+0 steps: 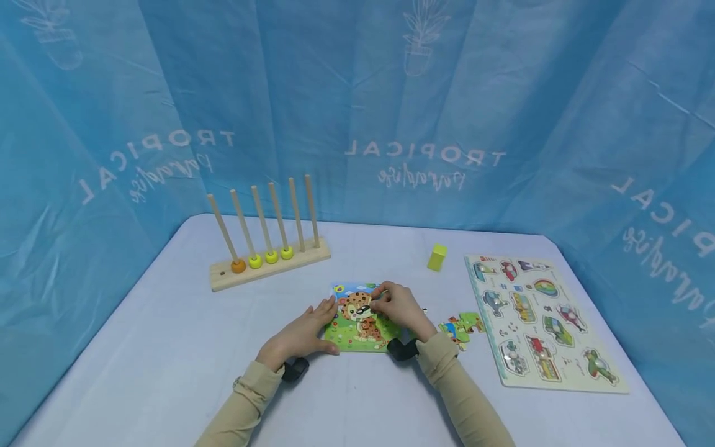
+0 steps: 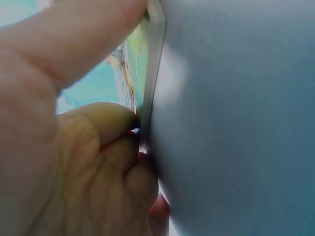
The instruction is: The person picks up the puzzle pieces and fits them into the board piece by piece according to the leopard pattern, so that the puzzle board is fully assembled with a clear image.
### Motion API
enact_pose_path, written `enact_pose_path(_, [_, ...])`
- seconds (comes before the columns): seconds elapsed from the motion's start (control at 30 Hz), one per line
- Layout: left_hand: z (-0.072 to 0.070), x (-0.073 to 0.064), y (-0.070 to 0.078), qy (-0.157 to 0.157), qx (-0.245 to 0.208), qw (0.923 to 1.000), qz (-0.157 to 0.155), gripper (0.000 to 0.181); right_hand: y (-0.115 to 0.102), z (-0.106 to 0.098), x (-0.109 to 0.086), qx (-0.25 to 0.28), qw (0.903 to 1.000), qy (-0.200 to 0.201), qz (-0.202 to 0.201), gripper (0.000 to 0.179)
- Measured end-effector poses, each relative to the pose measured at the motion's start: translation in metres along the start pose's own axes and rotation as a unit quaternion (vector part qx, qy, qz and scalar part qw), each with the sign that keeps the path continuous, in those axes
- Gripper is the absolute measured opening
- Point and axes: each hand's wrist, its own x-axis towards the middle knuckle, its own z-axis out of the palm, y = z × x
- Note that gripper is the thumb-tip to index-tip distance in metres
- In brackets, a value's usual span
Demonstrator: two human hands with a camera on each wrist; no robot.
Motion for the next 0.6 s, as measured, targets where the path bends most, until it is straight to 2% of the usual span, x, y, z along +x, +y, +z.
enact_pose_path(0.17, [0.001, 0.000, 0.000, 0.001, -0.001, 1.0000, -0.004, 0.095, 0.000, 0.007, 0.003, -0.013, 0.9998, 0.012, 0.010, 0.012])
enact_pose_path(0.4, [0.001, -0.001, -0.001, 0.000, 0.001, 1.0000, 0.000, 0.095, 0.001, 0.013, 0.003, -0.099, 0.9944, 0.026, -0.028, 0.014])
enact_pose_path(0.6, [0.001, -0.001, 0.000, -0.002, 0.002, 1.0000, 0.001, 0.095, -0.003, 0.015, 0.000, -0.110, 0.9931, 0.031, -0.025, 0.016])
